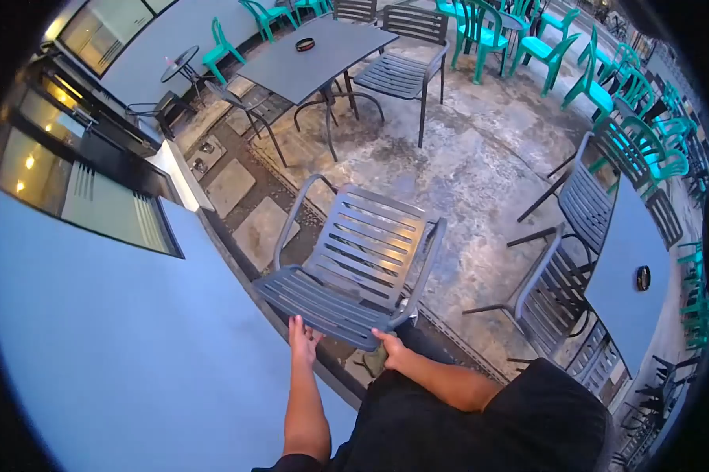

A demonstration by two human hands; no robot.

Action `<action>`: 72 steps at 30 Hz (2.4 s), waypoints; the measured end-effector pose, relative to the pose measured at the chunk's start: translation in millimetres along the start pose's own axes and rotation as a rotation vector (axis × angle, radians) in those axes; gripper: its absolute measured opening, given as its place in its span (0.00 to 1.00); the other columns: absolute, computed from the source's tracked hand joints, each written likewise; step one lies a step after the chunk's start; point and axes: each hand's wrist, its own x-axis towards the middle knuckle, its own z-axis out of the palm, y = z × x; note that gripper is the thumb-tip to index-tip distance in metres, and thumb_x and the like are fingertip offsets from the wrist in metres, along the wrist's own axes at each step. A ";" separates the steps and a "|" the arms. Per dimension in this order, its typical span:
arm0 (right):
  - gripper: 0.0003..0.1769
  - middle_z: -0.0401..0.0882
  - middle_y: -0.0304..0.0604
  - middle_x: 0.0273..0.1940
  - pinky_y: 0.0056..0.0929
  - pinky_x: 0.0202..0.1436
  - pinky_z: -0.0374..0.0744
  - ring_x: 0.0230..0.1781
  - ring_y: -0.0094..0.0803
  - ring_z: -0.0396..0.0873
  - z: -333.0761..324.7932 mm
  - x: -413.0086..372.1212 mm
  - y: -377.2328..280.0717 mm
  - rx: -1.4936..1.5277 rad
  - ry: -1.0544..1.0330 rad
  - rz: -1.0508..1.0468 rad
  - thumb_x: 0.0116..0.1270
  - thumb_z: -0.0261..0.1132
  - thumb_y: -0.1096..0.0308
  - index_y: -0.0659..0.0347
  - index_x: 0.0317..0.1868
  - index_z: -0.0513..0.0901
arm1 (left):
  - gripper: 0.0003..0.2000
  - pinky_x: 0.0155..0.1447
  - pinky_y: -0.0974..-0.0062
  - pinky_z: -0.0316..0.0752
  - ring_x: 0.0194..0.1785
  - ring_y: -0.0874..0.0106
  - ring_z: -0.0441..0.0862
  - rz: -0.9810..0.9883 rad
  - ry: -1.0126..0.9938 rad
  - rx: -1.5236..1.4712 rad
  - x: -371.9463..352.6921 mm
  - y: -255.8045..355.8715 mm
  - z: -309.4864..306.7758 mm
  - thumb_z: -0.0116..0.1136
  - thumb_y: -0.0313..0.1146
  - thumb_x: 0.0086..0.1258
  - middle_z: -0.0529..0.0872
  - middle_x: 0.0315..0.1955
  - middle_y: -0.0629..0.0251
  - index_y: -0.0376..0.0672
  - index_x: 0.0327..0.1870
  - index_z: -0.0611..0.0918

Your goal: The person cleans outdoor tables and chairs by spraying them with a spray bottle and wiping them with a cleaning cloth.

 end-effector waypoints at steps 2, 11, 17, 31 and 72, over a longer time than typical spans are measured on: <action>0.19 0.83 0.45 0.49 0.50 0.60 0.78 0.50 0.45 0.81 8.2 16.5 -21.4 -0.096 0.057 0.091 0.66 0.68 0.62 0.60 0.54 0.78 | 0.38 0.65 0.40 0.66 0.70 0.56 0.65 0.019 0.047 -0.015 13.7 23.5 16.9 0.55 0.60 0.72 0.56 0.78 0.67 0.60 0.79 0.56; 0.26 0.83 0.53 0.51 0.53 0.64 0.76 0.52 0.51 0.81 34.1 -35.8 -201.2 0.204 0.123 -0.268 0.54 0.63 0.70 0.66 0.55 0.78 | 0.49 0.58 0.46 0.73 0.61 0.62 0.78 0.096 0.051 -0.025 100.4 186.0 117.4 0.68 0.38 0.67 0.76 0.64 0.52 0.49 0.81 0.44; 0.19 0.83 0.53 0.48 0.50 0.57 0.81 0.45 0.51 0.82 51.3 -42.6 -282.1 0.322 0.241 -0.504 0.56 0.61 0.69 0.68 0.49 0.79 | 0.40 0.49 0.74 0.78 0.48 0.67 0.83 0.161 -0.041 0.222 150.9 205.8 200.7 0.57 0.14 0.58 0.82 0.58 0.48 0.39 0.77 0.60; 0.26 0.79 0.51 0.53 0.49 0.60 0.79 0.53 0.50 0.78 126.4 101.3 -231.7 0.495 0.320 -0.743 0.55 0.62 0.62 0.65 0.54 0.76 | 0.27 0.46 0.69 0.81 0.49 0.71 0.85 0.045 -0.699 0.377 360.9 345.0 127.7 0.66 0.32 0.68 0.84 0.56 0.59 0.47 0.69 0.73; 0.25 0.79 0.58 0.49 0.51 0.54 0.74 0.53 0.56 0.76 660.9 343.5 -444.6 -0.428 1.685 -0.482 0.61 0.66 0.60 0.63 0.56 0.77 | 0.28 0.65 0.60 0.71 0.62 0.51 0.77 1.101 -0.317 1.420 1168.6 854.8 492.1 0.56 0.43 0.75 0.76 0.64 0.46 0.36 0.70 0.70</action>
